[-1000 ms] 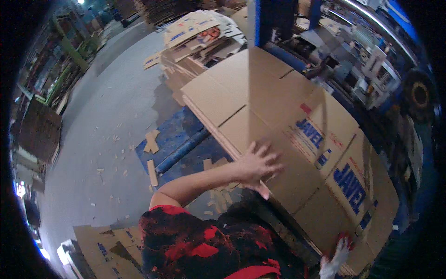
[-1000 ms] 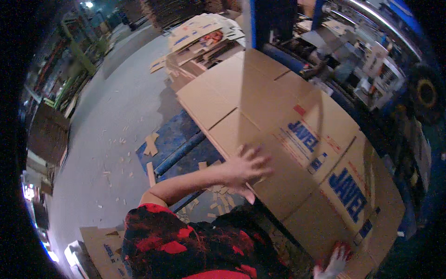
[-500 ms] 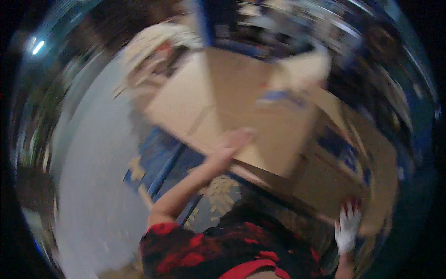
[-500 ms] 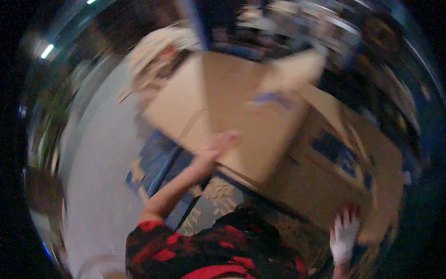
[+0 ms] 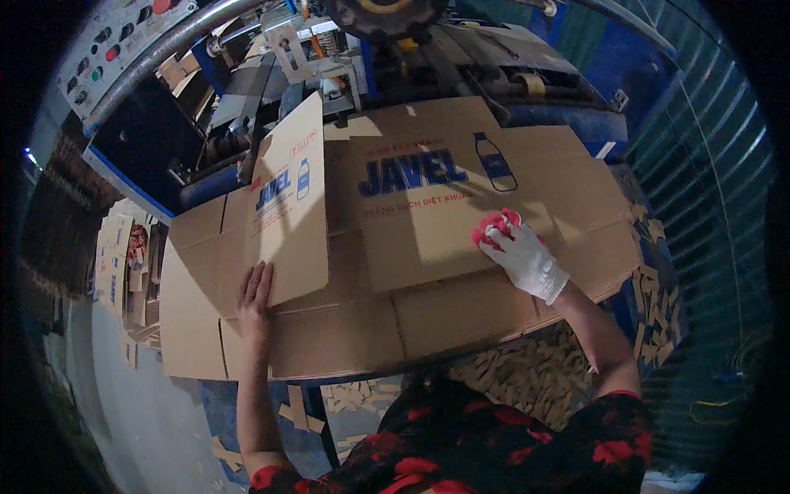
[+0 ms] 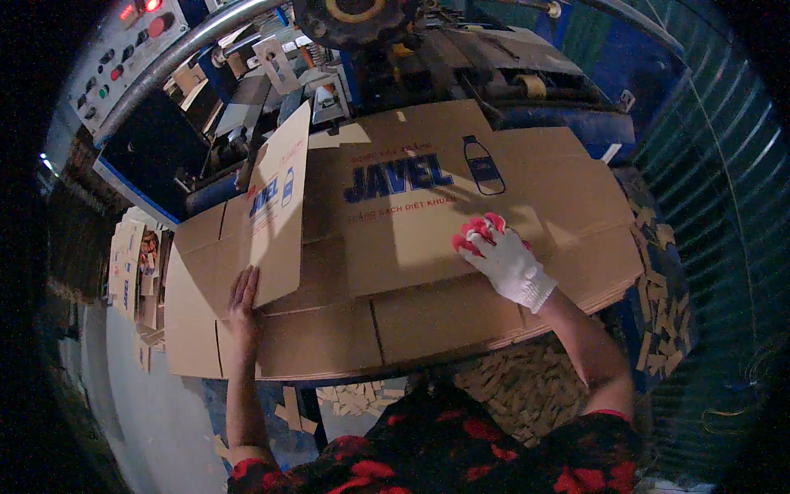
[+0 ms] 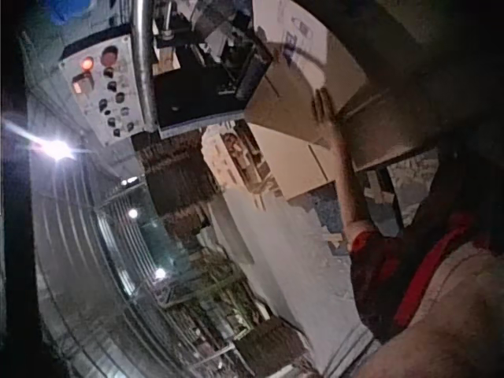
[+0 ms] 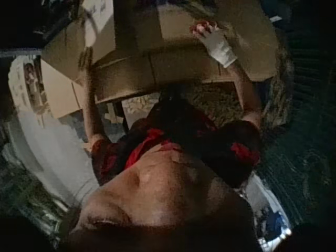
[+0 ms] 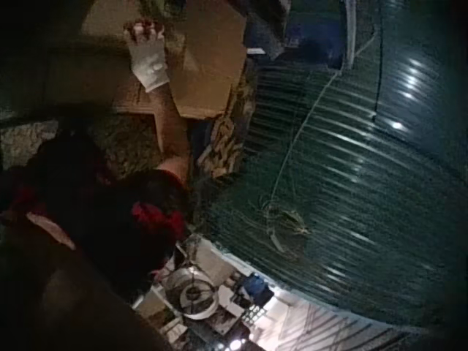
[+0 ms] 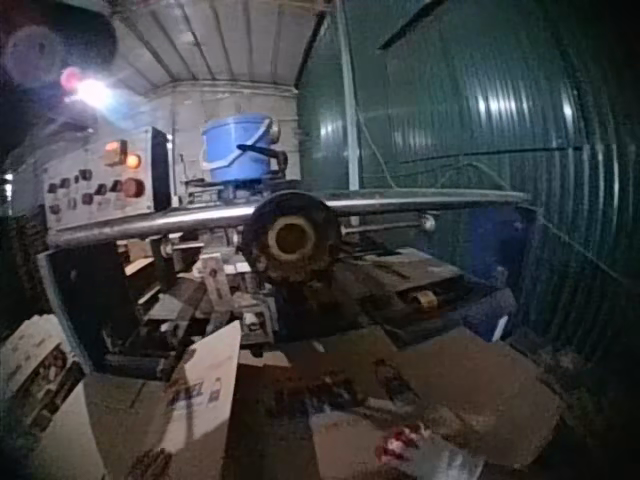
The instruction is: The person repeatedly folds flat cardboard boxes labeled 'JAVEL' on a conveyor belt, aligning flaps and creasing edges by hand. The person handles each box one at a time, folding and placing it back on the belt.
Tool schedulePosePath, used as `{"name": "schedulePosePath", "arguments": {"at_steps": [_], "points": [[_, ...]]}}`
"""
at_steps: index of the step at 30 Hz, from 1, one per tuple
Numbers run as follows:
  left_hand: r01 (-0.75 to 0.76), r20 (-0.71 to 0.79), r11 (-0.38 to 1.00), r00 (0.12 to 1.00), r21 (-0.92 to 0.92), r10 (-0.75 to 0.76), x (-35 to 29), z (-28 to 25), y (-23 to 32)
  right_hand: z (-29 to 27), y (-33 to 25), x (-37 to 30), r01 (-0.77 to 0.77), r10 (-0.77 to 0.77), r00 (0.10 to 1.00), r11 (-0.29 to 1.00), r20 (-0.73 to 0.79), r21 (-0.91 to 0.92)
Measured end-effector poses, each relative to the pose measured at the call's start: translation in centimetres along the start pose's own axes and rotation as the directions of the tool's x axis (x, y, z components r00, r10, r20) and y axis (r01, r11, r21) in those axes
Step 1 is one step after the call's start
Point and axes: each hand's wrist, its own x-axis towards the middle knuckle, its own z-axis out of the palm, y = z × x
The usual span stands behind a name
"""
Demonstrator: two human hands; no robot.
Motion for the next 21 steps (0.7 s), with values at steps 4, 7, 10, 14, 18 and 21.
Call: {"name": "schedulePosePath", "arguments": {"at_steps": [4,7,10,14,18,21], "points": [[-0.011,0.049,0.998,0.999,-0.065,0.014,5.1,1.3,-1.5,1.7,2.4,4.2,-0.072,0.072,0.995,0.997,-0.063,-0.001],[0.017,0.075,0.999,0.997,-0.041,-0.014,9.8,5.8,-4.4,2.2,5.4,7.7,-0.138,0.148,0.984,0.985,-0.097,0.099],[0.176,0.076,0.945,0.976,0.274,-0.204,16.2,8.2,-3.7,5.2,10.0,12.3,-0.229,0.229,0.972,0.973,-0.056,0.009],[0.547,0.210,0.553,0.803,-0.628,-0.557,19.6,10.5,-4.6,6.9,10.5,21.9,-0.282,0.275,0.959,0.933,-0.062,-0.225],[0.173,0.109,0.969,0.982,-0.175,-0.156,16.6,9.6,-2.1,10.3,9.8,20.2,-0.153,0.260,0.928,0.918,-0.266,0.365],[0.208,0.000,0.967,0.978,0.147,-0.210,5.5,-1.2,0.0,10.6,9.0,14.6,-0.392,0.368,0.905,0.916,0.216,0.084]]}}
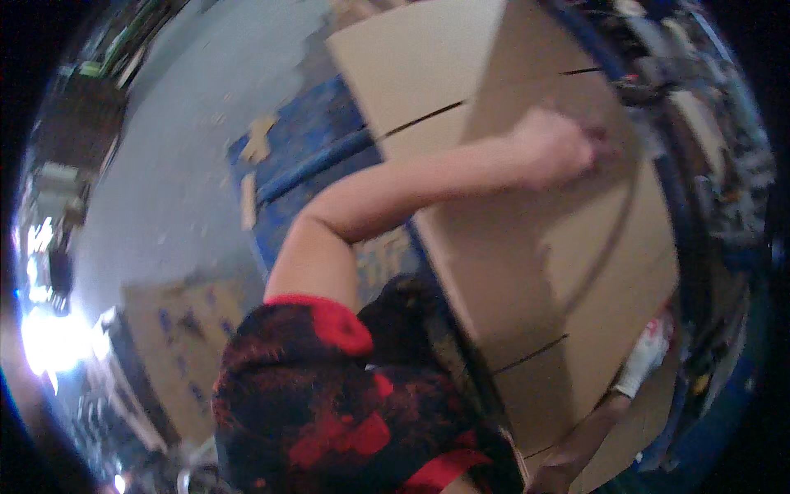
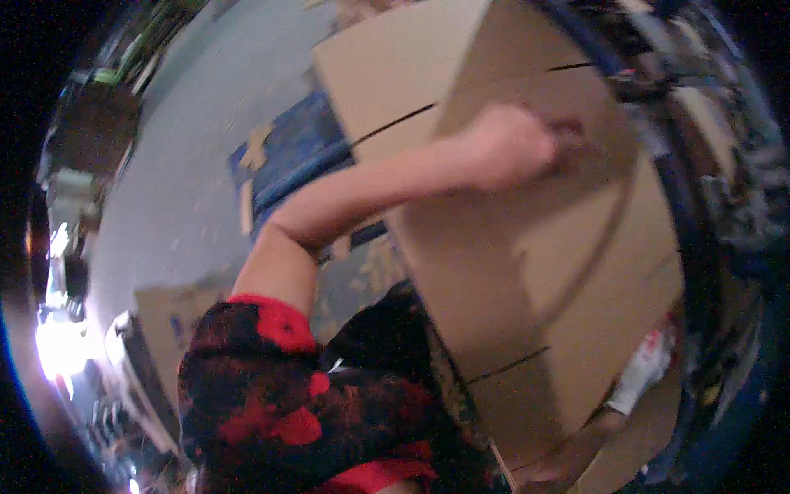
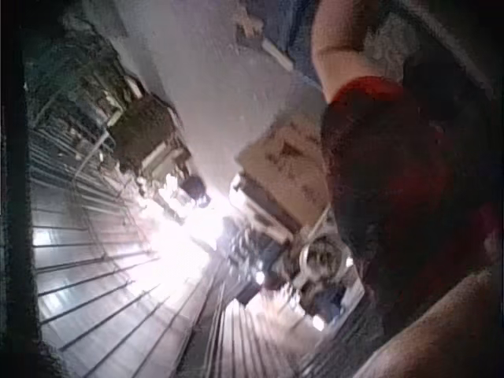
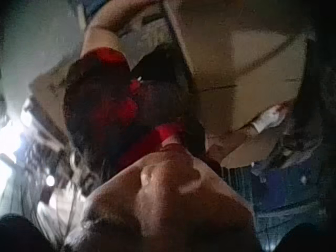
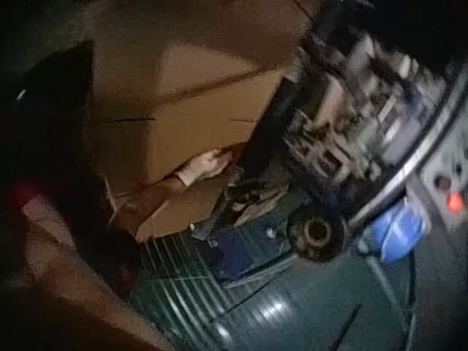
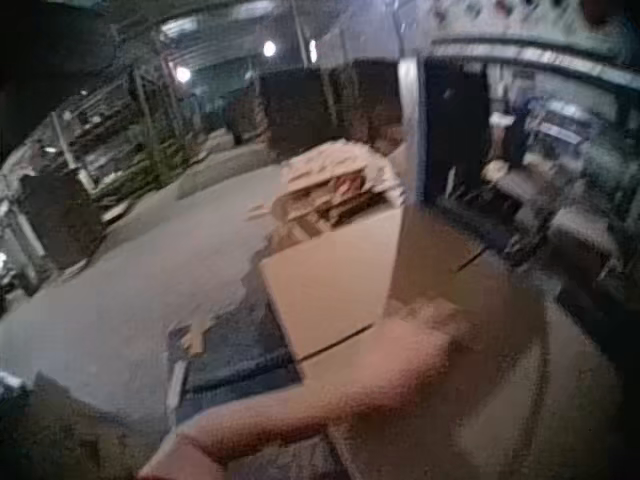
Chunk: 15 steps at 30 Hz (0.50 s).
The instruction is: The person repeatedly folds flat cardboard boxes labeled 'JAVEL' on a conveyor belt, aligning flaps and creasing edges by hand. The person handles each box one at a time, folding and placing it back on the belt.
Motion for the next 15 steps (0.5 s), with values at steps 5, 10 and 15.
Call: {"name": "schedulePosePath", "arguments": {"at_steps": [5,10,15], "points": [[0.726,-0.370,0.653,0.557,-0.216,-0.743,-25.5,-11.2,-8.9,-1.0,-3.8,1.8,0.310,-0.273,0.917,0.947,-0.290,0.087],[0.992,-0.355,-0.099,-0.121,-0.079,-0.927,-47.7,-13.1,-6.6,-1.2,-3.8,2.3,0.306,-0.258,0.939,0.929,-0.228,0.209],[0.906,-0.106,-0.373,-0.398,-0.200,-0.911,-60.2,-6.6,3.1,-1.2,-3.6,2.8,0.322,-0.268,0.934,0.919,-0.238,0.228]]}}
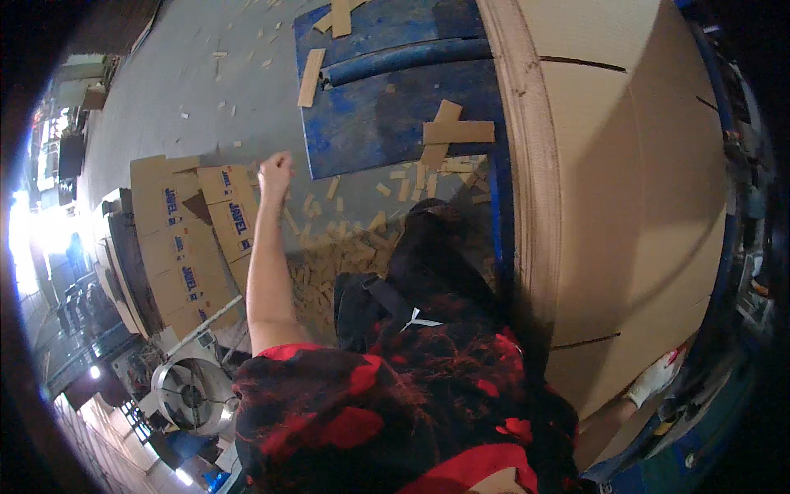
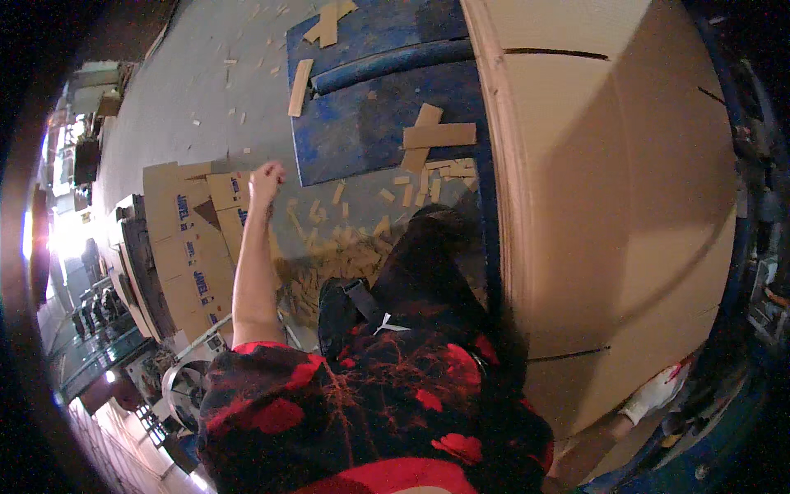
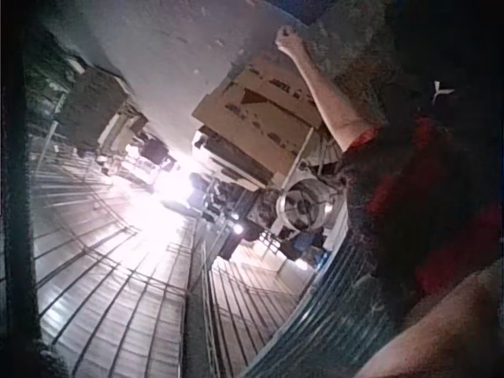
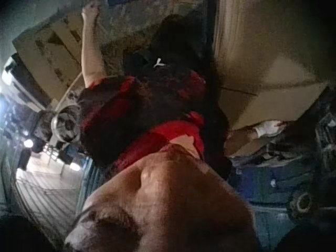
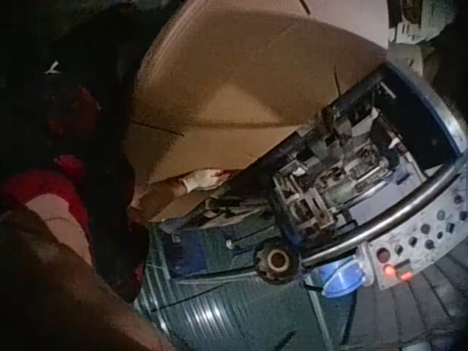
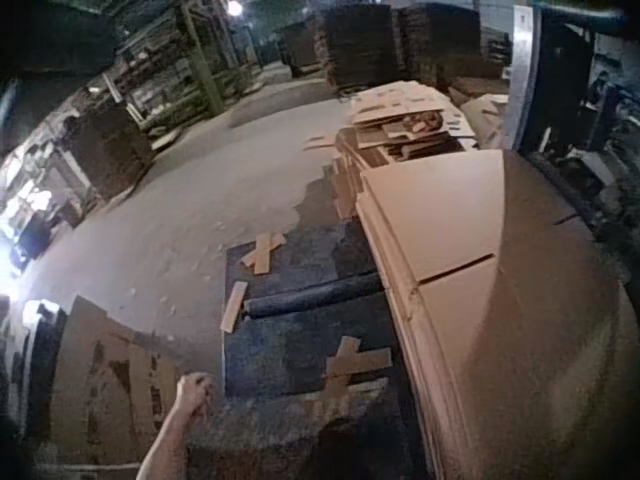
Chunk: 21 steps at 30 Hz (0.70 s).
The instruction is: The person repeatedly folds flat cardboard boxes labeled 'JAVEL' on a conveyor belt, aligning flaps and creasing edges by hand. The person handles each box one at a time, folding and placing it back on the belt.
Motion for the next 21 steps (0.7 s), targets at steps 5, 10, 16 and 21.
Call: {"name": "schedulePosePath", "arguments": {"at_steps": [5,10,16,21], "points": [[0.293,0.316,0.954,0.913,-0.066,-0.258,-3.9,0.7,-0.4,-0.6,-0.9,-0.1,-0.049,0.049,0.999,0.999,0.010,-0.017],[-0.331,0.181,0.914,0.939,0.234,0.293,-2.3,1.6,3.1,0.4,1.4,-1.6,-0.027,0.022,0.999,0.982,0.027,0.186],[-0.905,-0.095,0.417,0.424,-0.087,0.901,-5.6,3.5,29.0,-3.5,-8.6,-3.1,-0.050,0.043,0.996,0.995,-0.081,-0.088],[-0.919,-0.215,0.394,0.379,0.031,0.900,-1.3,12.4,42.7,-4.4,-14.4,-12.3,0.056,-0.052,0.997,0.996,-0.053,0.071]]}}
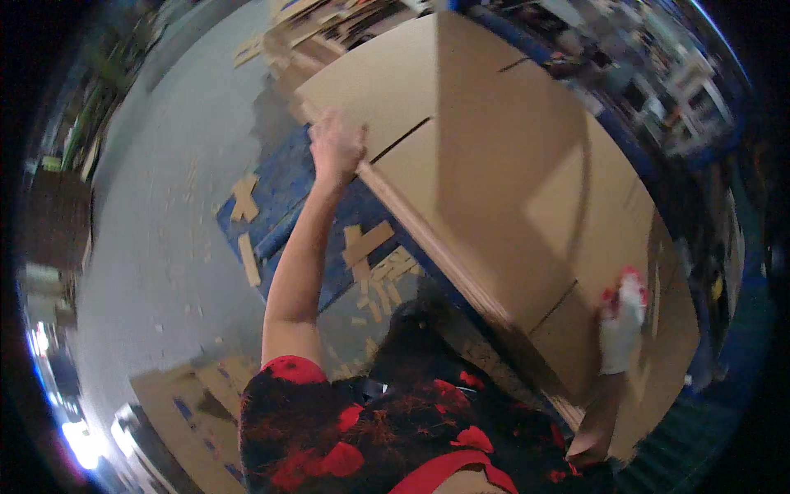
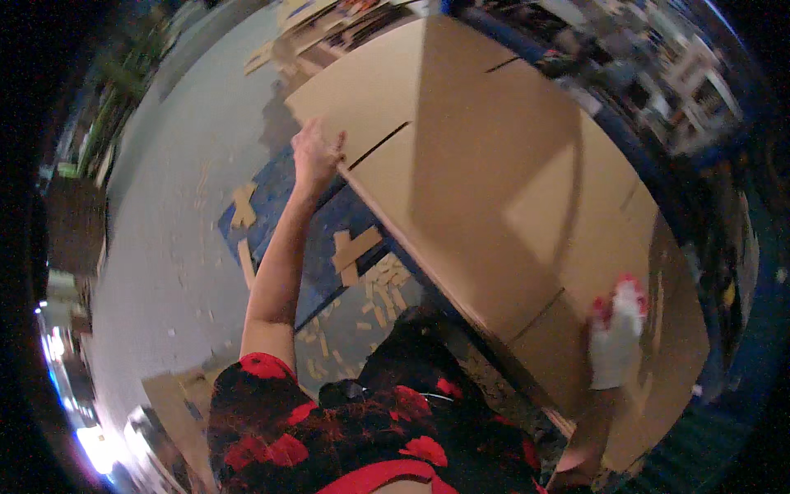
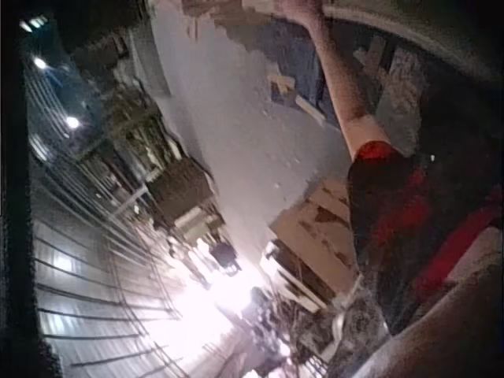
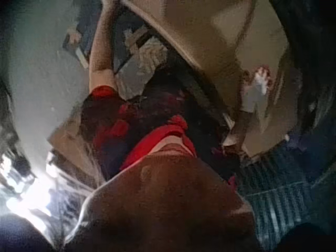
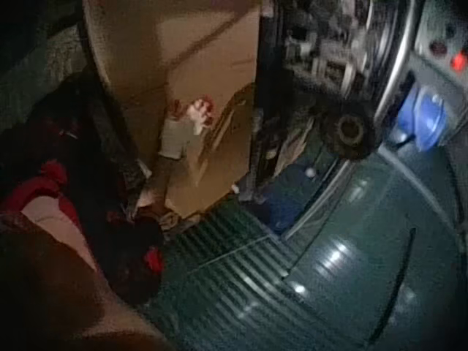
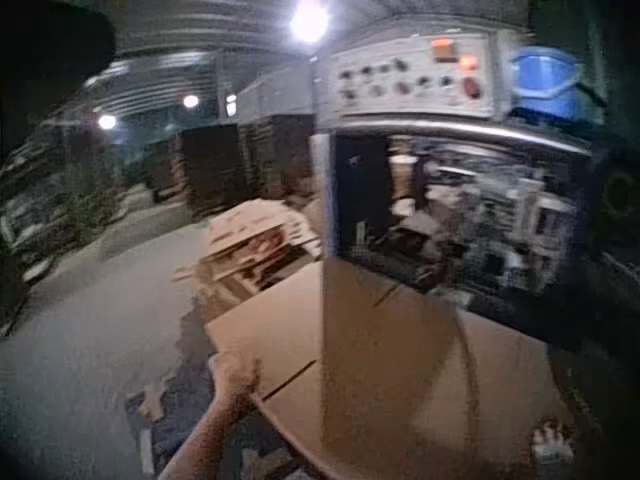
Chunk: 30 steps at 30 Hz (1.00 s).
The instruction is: The person repeatedly folds flat cardboard boxes labeled 'JAVEL' on a conveyor belt, aligning flaps and creasing edges by hand. The person handles each box one at a time, folding and placing it back on the belt.
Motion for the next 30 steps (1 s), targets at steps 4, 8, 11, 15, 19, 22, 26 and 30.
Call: {"name": "schedulePosePath", "arguments": {"at_steps": [4,8,11,15,19,22,26,30], "points": [[0.246,0.183,0.967,0.950,0.068,-0.254,2.9,4.6,-4.5,0.0,-3.9,-4.2,-0.035,0.038,0.999,0.980,0.015,-0.194],[0.426,0.374,0.535,0.904,-0.729,-0.209,1.8,4.2,-2.5,-3.8,-6.9,-7.3,-0.151,0.172,0.974,0.978,0.145,-0.148],[0.533,0.452,0.466,0.846,-0.706,-0.283,2.4,4.2,-10.8,-5.1,-4.6,-12.8,-0.259,0.268,0.959,0.961,0.094,-0.097],[0.419,0.499,0.276,0.777,-0.865,0.384,4.1,3.9,-14.6,-6.6,-2.1,-23.2,-0.767,0.637,0.555,0.641,-0.535,-0.033],[0.917,0.779,0.001,0.339,-0.399,0.527,8.6,2.5,-18.1,-5.4,-0.5,-31.2,-0.100,0.955,-0.256,0.128,-0.150,0.987],[0.824,0.822,0.089,0.540,-0.560,0.179,7.9,2.0,-18.6,-5.3,-1.2,-31.5,0.225,0.993,-0.043,-0.101,0.114,0.969],[0.657,0.664,0.126,0.748,-0.743,0.012,5.1,-0.8,-12.4,-6.5,-0.5,-31.2,0.271,0.973,0.191,-0.180,0.131,0.946],[0.629,0.678,0.359,0.735,-0.689,0.015,5.3,-2.5,-13.1,-7.6,3.0,-31.7,0.094,0.996,0.083,-0.041,0.033,0.995]]}}
